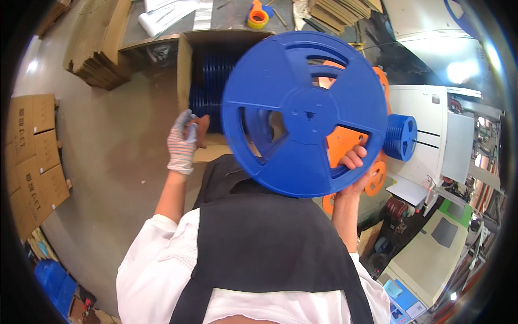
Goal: The person wipes blue reels with a cloth and places them into a cardboard box and onto a rotating stand.
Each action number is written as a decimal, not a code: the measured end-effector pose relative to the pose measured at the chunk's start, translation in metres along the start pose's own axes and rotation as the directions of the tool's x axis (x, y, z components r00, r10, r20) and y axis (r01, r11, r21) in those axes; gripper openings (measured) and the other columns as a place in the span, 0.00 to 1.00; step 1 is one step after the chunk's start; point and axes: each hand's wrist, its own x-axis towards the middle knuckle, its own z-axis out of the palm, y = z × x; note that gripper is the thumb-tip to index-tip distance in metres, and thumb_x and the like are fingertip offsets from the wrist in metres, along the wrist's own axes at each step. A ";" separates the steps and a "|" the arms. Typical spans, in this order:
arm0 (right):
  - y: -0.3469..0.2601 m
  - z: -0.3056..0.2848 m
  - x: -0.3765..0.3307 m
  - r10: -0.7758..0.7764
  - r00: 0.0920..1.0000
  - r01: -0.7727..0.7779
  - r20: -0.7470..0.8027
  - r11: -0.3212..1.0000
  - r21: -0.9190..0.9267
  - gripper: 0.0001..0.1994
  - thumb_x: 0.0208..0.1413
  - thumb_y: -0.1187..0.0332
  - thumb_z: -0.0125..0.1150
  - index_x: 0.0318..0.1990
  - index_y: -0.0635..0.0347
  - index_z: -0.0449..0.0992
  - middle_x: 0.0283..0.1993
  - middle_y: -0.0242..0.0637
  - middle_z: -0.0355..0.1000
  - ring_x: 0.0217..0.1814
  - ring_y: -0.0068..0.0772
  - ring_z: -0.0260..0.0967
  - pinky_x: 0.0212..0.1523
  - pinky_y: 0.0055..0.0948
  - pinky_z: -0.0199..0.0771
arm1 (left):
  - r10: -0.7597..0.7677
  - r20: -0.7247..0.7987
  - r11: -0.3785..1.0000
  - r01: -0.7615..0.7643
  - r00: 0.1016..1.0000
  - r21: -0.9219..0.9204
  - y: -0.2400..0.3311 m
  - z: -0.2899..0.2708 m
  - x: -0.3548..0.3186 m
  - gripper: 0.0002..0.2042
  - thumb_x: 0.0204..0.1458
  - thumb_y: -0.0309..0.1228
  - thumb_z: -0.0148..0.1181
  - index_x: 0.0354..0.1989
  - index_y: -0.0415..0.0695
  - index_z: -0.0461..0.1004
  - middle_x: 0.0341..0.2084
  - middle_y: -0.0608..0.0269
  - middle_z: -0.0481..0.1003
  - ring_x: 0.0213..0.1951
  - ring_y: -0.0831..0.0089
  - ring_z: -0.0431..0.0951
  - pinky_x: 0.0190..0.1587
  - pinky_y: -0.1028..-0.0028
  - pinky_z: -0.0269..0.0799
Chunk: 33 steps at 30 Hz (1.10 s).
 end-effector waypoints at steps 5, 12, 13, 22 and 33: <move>0.018 0.002 -0.002 0.062 0.998 -0.064 0.027 0.994 0.087 0.23 0.64 0.58 0.47 0.58 0.67 0.62 0.36 0.35 0.66 0.31 0.24 0.62 0.32 0.24 0.66 | -0.036 -0.079 0.988 0.023 0.996 -0.154 0.026 -0.010 0.015 0.16 0.55 0.25 0.56 0.53 0.37 0.70 0.44 0.58 0.75 0.47 0.73 0.74 0.53 0.75 0.67; 0.026 0.004 -0.004 0.105 0.992 -0.099 -0.068 0.991 0.087 0.24 0.63 0.55 0.49 0.57 0.66 0.62 0.37 0.35 0.66 0.31 0.24 0.61 0.32 0.24 0.66 | -0.068 -0.123 0.959 0.031 0.990 -0.281 0.045 -0.015 0.013 0.15 0.56 0.23 0.54 0.53 0.37 0.70 0.46 0.60 0.74 0.48 0.75 0.72 0.55 0.76 0.66; 0.026 0.004 -0.004 0.098 0.990 -0.091 -0.101 0.993 0.073 0.24 0.63 0.54 0.49 0.57 0.66 0.62 0.37 0.35 0.67 0.32 0.24 0.61 0.32 0.24 0.66 | -0.047 -0.117 0.971 0.018 0.992 -0.239 0.052 -0.015 0.012 0.16 0.55 0.23 0.55 0.53 0.37 0.70 0.46 0.59 0.74 0.48 0.74 0.73 0.54 0.75 0.66; 0.028 0.010 0.013 0.136 0.967 -0.131 -0.215 0.991 0.035 0.25 0.62 0.52 0.49 0.56 0.65 0.63 0.41 0.37 0.71 0.36 0.28 0.68 0.38 0.28 0.74 | 0.307 0.770 0.596 -0.744 0.559 0.303 0.111 -0.014 0.000 0.32 0.37 0.26 0.64 0.57 0.52 0.66 0.55 0.54 0.67 0.41 0.56 0.76 0.41 0.64 0.75; 0.018 0.025 0.030 0.094 0.952 -0.192 -0.291 0.924 -0.330 0.27 0.65 0.49 0.39 0.55 0.66 0.65 0.49 0.43 0.72 0.45 0.35 0.73 0.46 0.33 0.77 | 0.296 0.686 0.875 -0.477 0.665 0.085 0.091 -0.004 -0.014 0.18 0.45 0.18 0.53 0.47 0.43 0.71 0.44 0.53 0.75 0.40 0.59 0.78 0.42 0.68 0.74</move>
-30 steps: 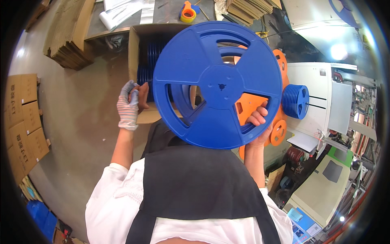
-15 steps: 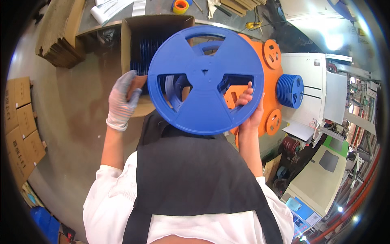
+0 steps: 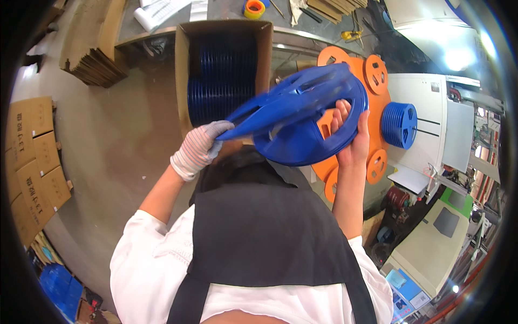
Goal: The person wipes blue reels with a cloth and places them into a cardboard box and onto a rotating stand.
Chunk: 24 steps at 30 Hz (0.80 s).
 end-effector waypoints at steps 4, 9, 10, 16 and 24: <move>0.007 -0.007 -0.002 -0.096 0.982 0.051 -0.161 0.964 -0.263 0.23 0.65 0.52 0.42 0.52 0.65 0.66 0.45 0.42 0.73 0.40 0.34 0.74 0.40 0.29 0.76 | -0.360 -0.075 0.612 0.175 0.930 -0.771 -0.006 0.001 -0.017 0.11 0.56 0.22 0.51 0.47 0.39 0.71 0.40 0.58 0.75 0.45 0.68 0.75 0.49 0.68 0.72; 0.008 -0.019 -0.006 -0.166 0.952 0.064 -0.257 0.929 -0.364 0.18 0.64 0.57 0.48 0.50 0.65 0.67 0.40 0.42 0.74 0.37 0.33 0.74 0.37 0.29 0.77 | -0.508 0.081 0.155 0.183 0.858 -0.971 -0.014 -0.009 -0.025 0.13 0.54 0.28 0.58 0.47 0.40 0.71 0.39 0.57 0.75 0.46 0.66 0.75 0.49 0.65 0.73; 0.008 -0.021 -0.006 -0.167 0.949 0.060 -0.266 0.928 -0.367 0.18 0.63 0.57 0.49 0.50 0.65 0.68 0.40 0.41 0.74 0.37 0.32 0.74 0.37 0.29 0.77 | -0.521 0.097 0.115 0.182 0.848 -0.977 -0.016 -0.012 -0.026 0.14 0.53 0.30 0.59 0.47 0.40 0.71 0.39 0.57 0.75 0.46 0.66 0.75 0.49 0.65 0.73; 0.013 -0.026 -0.003 -0.112 0.948 0.012 -0.298 0.949 -0.316 0.21 0.64 0.53 0.45 0.51 0.62 0.68 0.41 0.39 0.73 0.38 0.30 0.72 0.39 0.28 0.75 | -0.621 0.125 0.044 0.194 0.774 -0.980 -0.019 -0.018 -0.026 0.16 0.50 0.31 0.63 0.47 0.40 0.71 0.38 0.57 0.75 0.44 0.67 0.75 0.48 0.68 0.73; 0.023 -0.024 0.003 -0.068 0.963 -0.031 -0.262 0.933 -0.358 0.23 0.65 0.49 0.41 0.51 0.62 0.68 0.38 0.38 0.72 0.37 0.29 0.71 0.40 0.28 0.73 | -0.640 -0.023 0.448 0.349 0.768 -0.823 -0.074 -0.009 -0.017 0.10 0.56 0.27 0.53 0.46 0.40 0.70 0.40 0.58 0.75 0.44 0.70 0.75 0.50 0.70 0.70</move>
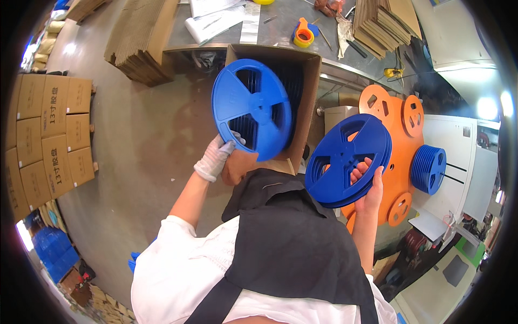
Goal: The person wipes blue reels with a cloth and places them into a cardboard box and onto a rotating stand.
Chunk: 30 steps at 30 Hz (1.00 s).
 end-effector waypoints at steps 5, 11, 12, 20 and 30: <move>0.002 -0.001 0.000 -0.017 1.000 0.016 -0.023 0.999 -0.036 0.23 0.65 0.51 0.41 0.52 0.63 0.67 0.37 0.38 0.72 0.35 0.28 0.71 0.38 0.27 0.74 | 0.112 -0.232 0.726 0.080 0.966 0.683 -0.047 -0.029 0.066 0.11 0.55 0.30 0.52 0.44 0.40 0.68 0.34 0.50 0.77 0.39 0.60 0.78 0.42 0.65 0.72; 0.002 -0.009 -0.003 -0.036 0.996 0.033 -0.079 0.999 -0.036 0.22 0.65 0.52 0.42 0.52 0.63 0.67 0.36 0.38 0.72 0.35 0.28 0.72 0.37 0.26 0.75 | 0.221 -0.314 0.472 0.181 0.923 0.863 -0.079 -0.053 0.143 0.14 0.55 0.37 0.49 0.45 0.43 0.69 0.35 0.42 0.75 0.41 0.45 0.74 0.44 0.55 0.69; 0.002 -0.011 -0.004 -0.040 0.995 0.037 -0.088 0.999 -0.030 0.22 0.65 0.52 0.42 0.51 0.63 0.67 0.36 0.38 0.72 0.35 0.28 0.72 0.37 0.26 0.75 | 0.220 -0.304 0.469 0.173 0.927 0.866 -0.078 -0.050 0.150 0.15 0.55 0.37 0.49 0.46 0.43 0.69 0.35 0.42 0.75 0.41 0.45 0.74 0.44 0.55 0.69; 0.003 -0.015 -0.010 -0.061 0.990 0.056 -0.129 0.998 -0.039 0.23 0.65 0.50 0.41 0.52 0.63 0.67 0.36 0.38 0.72 0.35 0.28 0.72 0.38 0.27 0.74 | 0.040 -0.266 0.453 0.219 0.963 0.864 -0.086 -0.052 0.182 0.20 0.53 0.37 0.52 0.53 0.42 0.65 0.45 0.43 0.73 0.49 0.48 0.72 0.51 0.60 0.67; -0.019 -0.015 -0.015 -0.176 0.984 0.179 -0.033 0.966 0.186 0.31 0.62 0.42 0.38 0.58 0.62 0.63 0.31 0.31 0.67 0.30 0.24 0.64 0.32 0.22 0.66 | 0.040 -0.263 0.532 0.202 0.964 0.822 -0.092 -0.049 0.098 0.31 0.49 0.35 0.57 0.63 0.40 0.57 0.58 0.44 0.64 0.60 0.52 0.64 0.61 0.65 0.60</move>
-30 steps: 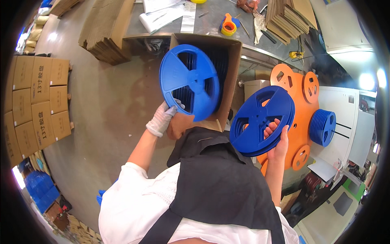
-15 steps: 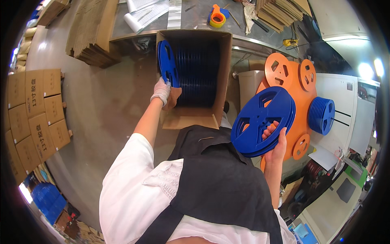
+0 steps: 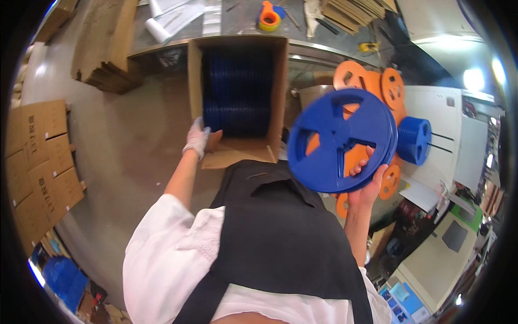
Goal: The person wipes blue reels with a cloth and places them into a cardboard box and onto a rotating stand.
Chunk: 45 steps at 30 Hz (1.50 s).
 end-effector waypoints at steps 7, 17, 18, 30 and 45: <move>-0.010 -0.001 0.011 -0.053 0.931 -0.132 0.362 0.875 0.467 0.28 0.62 0.48 0.46 0.56 0.67 0.63 0.27 0.31 0.65 0.21 0.20 0.58 0.23 0.21 0.59 | 0.216 -0.193 0.955 -0.248 0.957 -0.162 0.032 -0.006 -0.058 0.27 0.51 0.25 0.56 0.62 0.46 0.60 0.57 0.55 0.66 0.46 0.65 0.71 0.49 0.73 0.69; 0.006 0.022 0.007 0.023 0.840 -0.367 0.542 0.759 0.537 0.27 0.63 0.50 0.46 0.56 0.67 0.63 0.27 0.33 0.66 0.22 0.21 0.59 0.25 0.22 0.61 | 0.476 -0.331 0.840 -0.533 0.815 -0.104 0.073 -0.031 -0.078 0.28 0.51 0.21 0.54 0.64 0.46 0.58 0.57 0.55 0.65 0.39 0.69 0.74 0.39 0.76 0.71; 0.006 0.023 0.006 0.029 0.840 -0.373 0.542 0.756 0.538 0.27 0.63 0.49 0.46 0.56 0.67 0.63 0.27 0.33 0.66 0.22 0.21 0.58 0.25 0.22 0.61 | 0.537 -0.366 0.809 -0.587 0.761 -0.033 0.077 -0.034 -0.080 0.28 0.51 0.21 0.55 0.63 0.46 0.59 0.57 0.55 0.65 0.39 0.66 0.75 0.40 0.73 0.72; 0.009 0.028 0.013 0.081 0.840 -0.379 0.537 0.795 0.473 0.29 0.62 0.49 0.46 0.57 0.67 0.62 0.27 0.33 0.65 0.22 0.21 0.57 0.24 0.22 0.60 | 0.939 -0.087 0.341 -0.861 0.334 0.378 0.132 -0.047 -0.116 0.26 0.38 0.24 0.62 0.50 0.59 0.73 0.51 0.49 0.69 0.28 0.66 0.74 0.31 0.69 0.73; 0.009 0.027 0.013 0.058 0.791 -0.405 0.609 0.797 0.449 0.26 0.63 0.50 0.46 0.53 0.68 0.65 0.23 0.33 0.63 0.18 0.19 0.55 0.20 0.20 0.58 | 0.943 -0.100 0.332 -0.874 0.317 0.354 0.131 -0.051 -0.123 0.24 0.34 0.23 0.60 0.46 0.55 0.74 0.49 0.55 0.71 0.30 0.64 0.76 0.34 0.67 0.74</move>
